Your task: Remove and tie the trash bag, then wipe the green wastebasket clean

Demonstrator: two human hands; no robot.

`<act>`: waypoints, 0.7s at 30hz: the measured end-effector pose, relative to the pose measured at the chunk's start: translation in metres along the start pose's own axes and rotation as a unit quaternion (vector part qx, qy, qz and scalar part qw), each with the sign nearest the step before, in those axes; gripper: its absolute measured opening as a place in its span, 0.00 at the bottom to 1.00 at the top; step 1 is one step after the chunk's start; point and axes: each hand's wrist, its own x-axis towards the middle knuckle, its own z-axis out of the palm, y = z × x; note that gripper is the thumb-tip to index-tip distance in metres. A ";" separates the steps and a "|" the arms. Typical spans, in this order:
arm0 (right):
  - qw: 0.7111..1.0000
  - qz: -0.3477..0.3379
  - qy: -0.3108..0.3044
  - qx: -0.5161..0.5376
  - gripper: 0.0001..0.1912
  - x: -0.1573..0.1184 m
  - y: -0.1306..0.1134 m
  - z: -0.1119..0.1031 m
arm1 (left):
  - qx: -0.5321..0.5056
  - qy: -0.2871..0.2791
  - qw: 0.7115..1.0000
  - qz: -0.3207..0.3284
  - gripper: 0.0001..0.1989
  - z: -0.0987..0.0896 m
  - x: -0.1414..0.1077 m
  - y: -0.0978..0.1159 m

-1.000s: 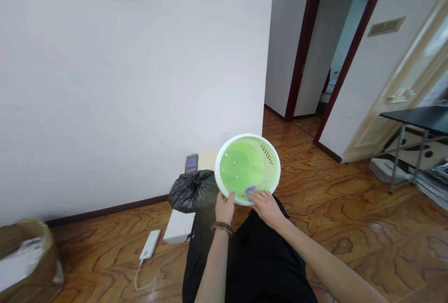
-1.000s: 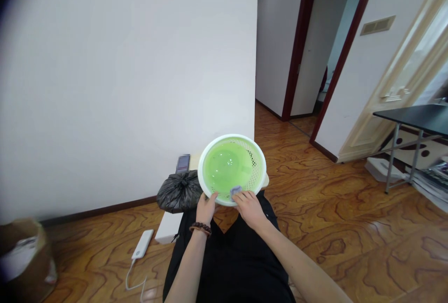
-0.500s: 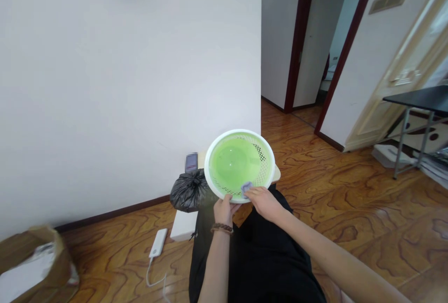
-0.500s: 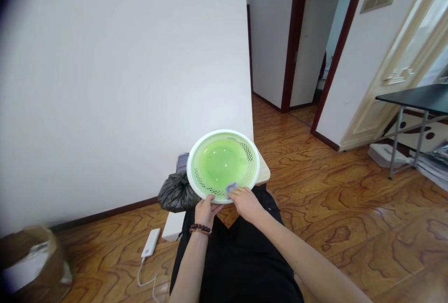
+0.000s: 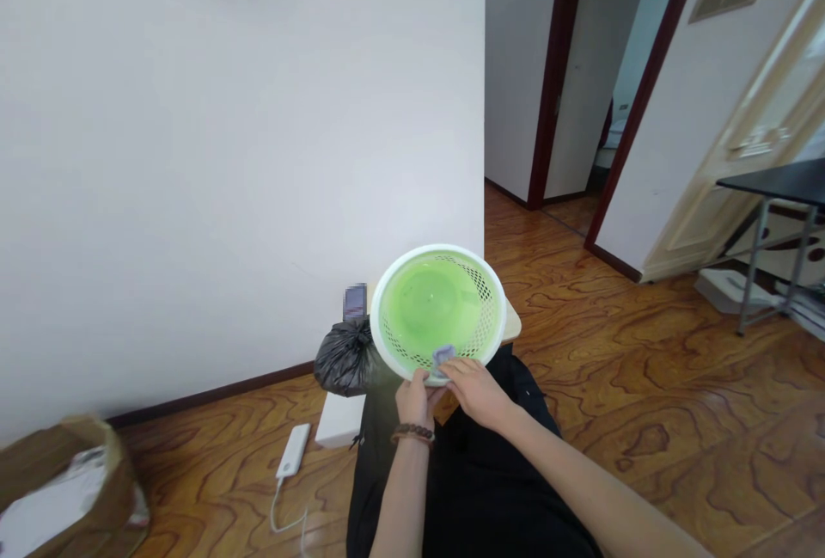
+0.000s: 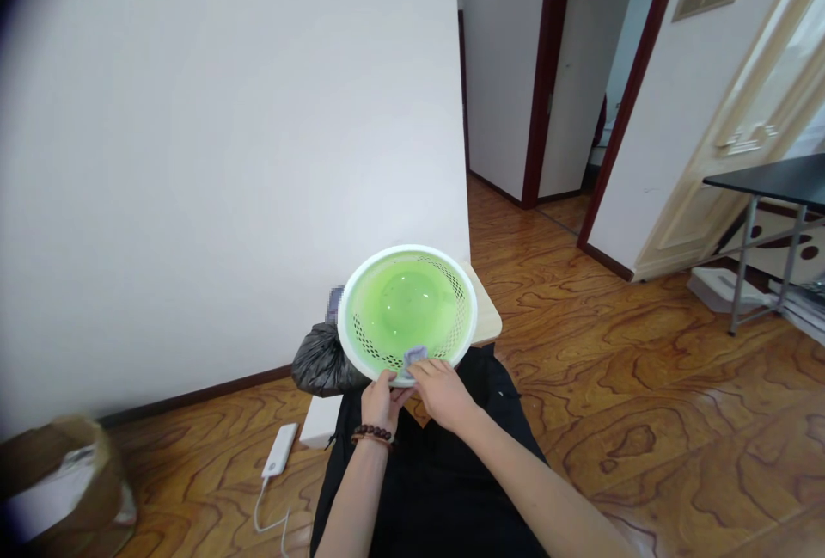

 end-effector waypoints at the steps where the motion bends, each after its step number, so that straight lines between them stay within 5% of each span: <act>1: 1.000 -0.010 -0.008 -0.007 0.18 -0.001 0.005 -0.006 | -0.004 0.004 1.000 -0.002 0.09 -0.001 0.001 0.001; 6: 0.998 -0.003 -0.021 -0.059 0.18 -0.006 0.032 -0.035 | 0.005 0.008 1.000 0.001 0.11 0.000 0.002 0.003; 14: 0.998 0.036 0.002 -0.045 0.16 -0.005 0.006 -0.017 | 0.026 -0.005 1.000 0.004 0.11 0.000 0.001 0.005; 18: 0.996 0.035 0.062 -0.059 0.15 0.005 0.008 -0.028 | -0.005 -0.004 1.000 0.014 0.10 0.002 0.000 0.010; 21: 0.996 0.046 0.045 -0.055 0.13 0.015 0.014 -0.041 | -0.020 -0.004 1.000 0.014 0.10 0.003 -0.002 0.010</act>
